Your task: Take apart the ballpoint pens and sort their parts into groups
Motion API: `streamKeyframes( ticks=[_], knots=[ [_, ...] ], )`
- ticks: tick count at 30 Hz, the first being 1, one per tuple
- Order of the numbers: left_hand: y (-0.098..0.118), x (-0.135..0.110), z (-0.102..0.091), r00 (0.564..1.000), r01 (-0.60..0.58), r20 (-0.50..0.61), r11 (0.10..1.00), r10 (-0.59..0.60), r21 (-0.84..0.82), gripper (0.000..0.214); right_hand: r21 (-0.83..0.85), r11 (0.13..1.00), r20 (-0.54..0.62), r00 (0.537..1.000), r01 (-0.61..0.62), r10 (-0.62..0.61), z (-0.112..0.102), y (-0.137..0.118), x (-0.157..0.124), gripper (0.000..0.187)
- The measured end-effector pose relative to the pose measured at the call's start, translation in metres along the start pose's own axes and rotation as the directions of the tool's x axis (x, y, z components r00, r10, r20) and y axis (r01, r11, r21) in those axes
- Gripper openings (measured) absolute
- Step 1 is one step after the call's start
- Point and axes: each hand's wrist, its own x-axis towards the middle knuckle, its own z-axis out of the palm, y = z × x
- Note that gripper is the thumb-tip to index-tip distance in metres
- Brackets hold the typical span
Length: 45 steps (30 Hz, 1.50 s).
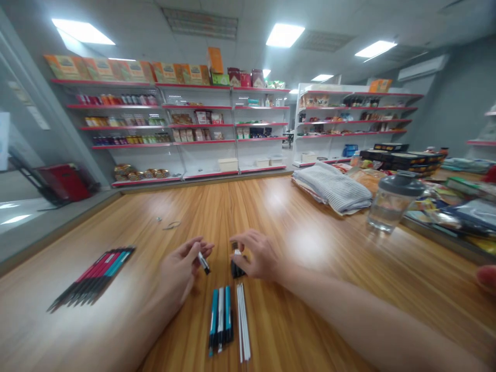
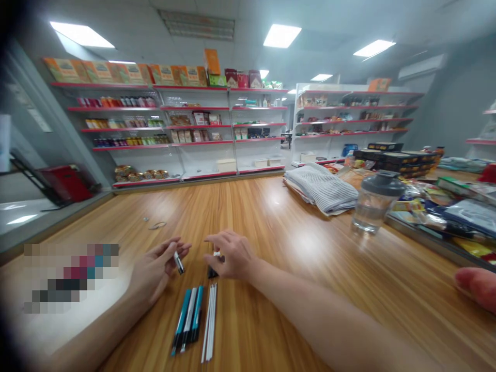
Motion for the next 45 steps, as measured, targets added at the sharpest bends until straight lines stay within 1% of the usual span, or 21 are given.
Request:
streamKeyframes(
  ticks=[1, 2, 3, 5, 7, 9, 12, 15, 19, 22, 24, 26, 28, 30, 33, 37, 38, 39, 41, 44, 45],
  knots=[
    [0.001, -0.002, 0.004, 1.0, 0.008, -0.005, 0.999, -0.008, -0.042, 0.016, -0.063, 0.995, 0.05, 0.996, 0.081, -0.078, 0.0, -0.006, 0.001, 0.037],
    [0.002, -0.004, 0.006, 1.0, 0.029, -0.003, 0.997, -0.029, -0.077, 0.012, -0.113, 0.979, 0.101, 0.982, 0.173, -0.161, 0.0, -0.011, 0.001, 0.039],
    [0.003, -0.006, 0.009, 0.999, 0.046, -0.004, 0.994, -0.046, -0.1, 0.009, -0.145, 0.953, 0.155, 0.958, 0.265, -0.243, -0.001, -0.016, 0.002, 0.036],
    [0.003, -0.01, 0.012, 0.997, 0.069, -0.009, 0.991, -0.071, -0.11, 0.01, -0.18, 0.89, 0.252, 0.894, 0.419, -0.37, -0.001, -0.025, 0.004, 0.032],
    [0.002, -0.014, 0.014, 0.995, 0.098, 0.014, 0.99, -0.097, -0.101, 0.013, -0.188, 0.841, 0.316, 0.842, 0.507, -0.437, -0.001, -0.033, 0.006, 0.031],
    [0.001, -0.018, 0.017, 0.989, 0.144, 0.058, 0.986, -0.139, -0.089, 0.019, -0.199, 0.83, 0.342, 0.831, 0.52, -0.439, -0.001, -0.038, 0.008, 0.026],
    [0.001, -0.021, 0.019, 0.973, 0.19, 0.148, 0.979, -0.177, -0.079, 0.025, -0.19, 0.848, 0.322, 0.848, 0.494, -0.422, -0.001, -0.039, 0.008, 0.021],
    [-0.002, -0.02, 0.017, 0.957, 0.193, 0.232, 0.979, -0.173, -0.067, 0.03, -0.151, 0.894, 0.234, 0.894, 0.422, -0.383, 0.001, -0.034, 0.005, 0.022],
    [-0.005, -0.019, 0.015, 0.934, 0.169, 0.322, 0.985, -0.153, -0.023, 0.033, -0.079, 0.968, 0.043, 0.971, 0.236, -0.233, 0.004, -0.025, 0.001, 0.024],
    [-0.006, -0.019, 0.015, 0.921, 0.154, 0.363, 0.988, -0.142, -0.005, 0.028, -0.011, 0.997, -0.083, 0.994, 0.077, -0.078, 0.005, -0.017, 0.001, 0.017],
    [-0.005, -0.019, 0.015, 0.912, 0.154, 0.38, 0.988, -0.151, 0.022, 0.026, 0.039, 0.999, -0.137, 0.99, -0.035, 0.04, 0.005, -0.013, 0.002, 0.013],
    [-0.006, -0.017, 0.015, 0.906, 0.16, 0.386, 0.985, -0.171, 0.06, 0.027, 0.099, 0.981, -0.16, 0.971, -0.164, 0.178, 0.005, -0.009, 0.002, 0.015],
    [-0.007, -0.016, 0.014, 0.904, 0.167, 0.385, 0.982, -0.187, 0.085, 0.028, 0.169, 0.94, -0.152, 0.934, -0.297, 0.322, 0.005, -0.005, 0.001, 0.019],
    [-0.009, -0.015, 0.013, 0.907, 0.169, 0.376, 0.982, -0.19, 0.09, 0.027, 0.236, 0.887, -0.129, 0.892, -0.396, 0.432, 0.006, -0.002, 0.0, 0.024],
    [-0.011, -0.014, 0.013, 0.912, 0.16, 0.366, 0.982, -0.185, 0.096, 0.024, 0.322, 0.822, -0.103, 0.845, -0.471, 0.524, 0.008, 0.003, 0.0, 0.029],
    [-0.01, -0.015, 0.014, 0.915, 0.158, 0.36, 0.982, -0.184, 0.101, 0.026, 0.374, 0.775, -0.15, 0.792, -0.509, 0.592, 0.008, 0.008, 0.002, 0.032],
    [-0.009, -0.015, 0.014, 0.914, 0.162, 0.359, 0.982, -0.188, 0.102, 0.028, 0.375, 0.775, -0.168, 0.785, -0.508, 0.596, 0.007, 0.008, 0.002, 0.032],
    [-0.008, -0.015, 0.015, 0.913, 0.166, 0.358, 0.981, -0.193, 0.105, 0.03, 0.367, 0.785, -0.182, 0.789, -0.499, 0.586, 0.006, 0.007, 0.002, 0.03],
    [-0.007, -0.016, 0.014, 0.91, 0.167, 0.365, 0.98, -0.196, 0.111, 0.034, 0.325, 0.835, -0.2, 0.83, -0.445, 0.521, 0.004, 0.003, 0.002, 0.026],
    [-0.007, -0.016, 0.014, 0.903, 0.149, 0.385, 0.98, -0.19, 0.133, 0.036, 0.215, 0.931, -0.19, 0.922, -0.296, 0.337, 0.0, -0.006, 0.002, 0.02],
    [-0.007, -0.016, 0.014, 0.901, 0.14, 0.392, 0.98, -0.186, 0.143, 0.035, 0.18, 0.954, -0.177, 0.946, -0.24, 0.272, -0.001, -0.008, 0.002, 0.019]
  ],
)
